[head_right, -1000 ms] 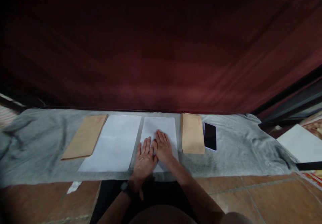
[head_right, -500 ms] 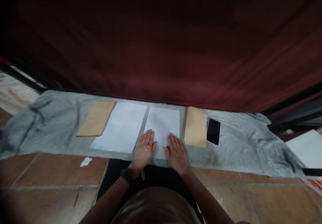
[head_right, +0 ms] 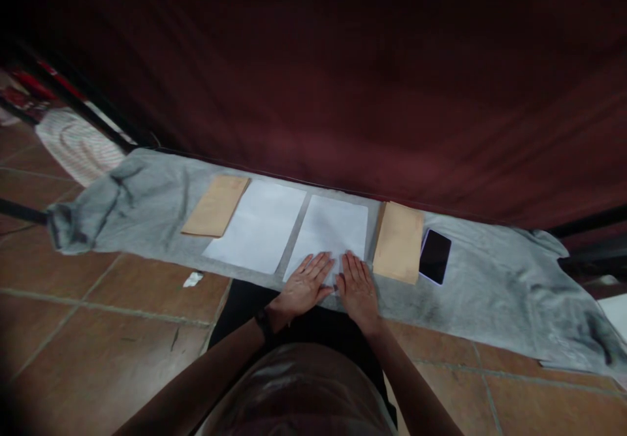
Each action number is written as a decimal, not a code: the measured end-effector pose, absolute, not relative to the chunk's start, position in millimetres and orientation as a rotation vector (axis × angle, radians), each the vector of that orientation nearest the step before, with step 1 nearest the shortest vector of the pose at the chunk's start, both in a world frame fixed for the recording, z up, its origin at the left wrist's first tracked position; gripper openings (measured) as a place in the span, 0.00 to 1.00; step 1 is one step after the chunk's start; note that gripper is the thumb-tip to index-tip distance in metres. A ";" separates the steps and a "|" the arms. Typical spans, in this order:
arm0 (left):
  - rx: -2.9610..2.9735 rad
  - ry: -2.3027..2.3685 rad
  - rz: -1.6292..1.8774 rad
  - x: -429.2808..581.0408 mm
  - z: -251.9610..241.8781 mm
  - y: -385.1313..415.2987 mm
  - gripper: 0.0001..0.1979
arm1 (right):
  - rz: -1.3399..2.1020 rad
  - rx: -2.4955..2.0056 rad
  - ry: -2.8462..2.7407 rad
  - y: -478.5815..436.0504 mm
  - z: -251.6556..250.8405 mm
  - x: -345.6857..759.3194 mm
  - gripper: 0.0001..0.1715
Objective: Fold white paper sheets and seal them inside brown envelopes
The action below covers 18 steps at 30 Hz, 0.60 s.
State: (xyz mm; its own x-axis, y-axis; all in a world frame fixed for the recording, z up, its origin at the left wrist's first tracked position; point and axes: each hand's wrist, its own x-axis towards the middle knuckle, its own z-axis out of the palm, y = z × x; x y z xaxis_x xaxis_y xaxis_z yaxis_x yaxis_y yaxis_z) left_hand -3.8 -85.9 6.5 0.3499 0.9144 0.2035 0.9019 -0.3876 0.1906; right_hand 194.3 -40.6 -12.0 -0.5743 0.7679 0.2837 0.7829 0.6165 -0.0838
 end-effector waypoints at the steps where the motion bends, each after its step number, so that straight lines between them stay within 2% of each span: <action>1: 2.538 1.722 0.433 -8.3 7.2 -87.0 0.34 | -0.069 -1.250 -2.548 -40.9 -12.1 195.6 0.35; 9: 2.464 1.797 0.388 -25.2 15.8 -96.8 0.33 | -0.036 -1.198 -2.521 -49.5 -14.0 217.3 0.36; 18: 2.498 1.864 0.430 -48.0 4.8 -112.4 0.39 | -0.040 -1.131 -2.572 -60.0 -9.0 241.5 0.37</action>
State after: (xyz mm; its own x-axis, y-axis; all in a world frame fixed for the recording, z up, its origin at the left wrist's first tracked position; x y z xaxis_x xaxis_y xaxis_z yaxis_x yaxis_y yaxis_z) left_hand -48.0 -112.4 4.8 0.2608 0.9401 0.2198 0.9412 -0.2982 0.1587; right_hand 241.5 -60.0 -9.0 -0.6303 0.7122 0.3090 0.7214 0.6844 -0.1058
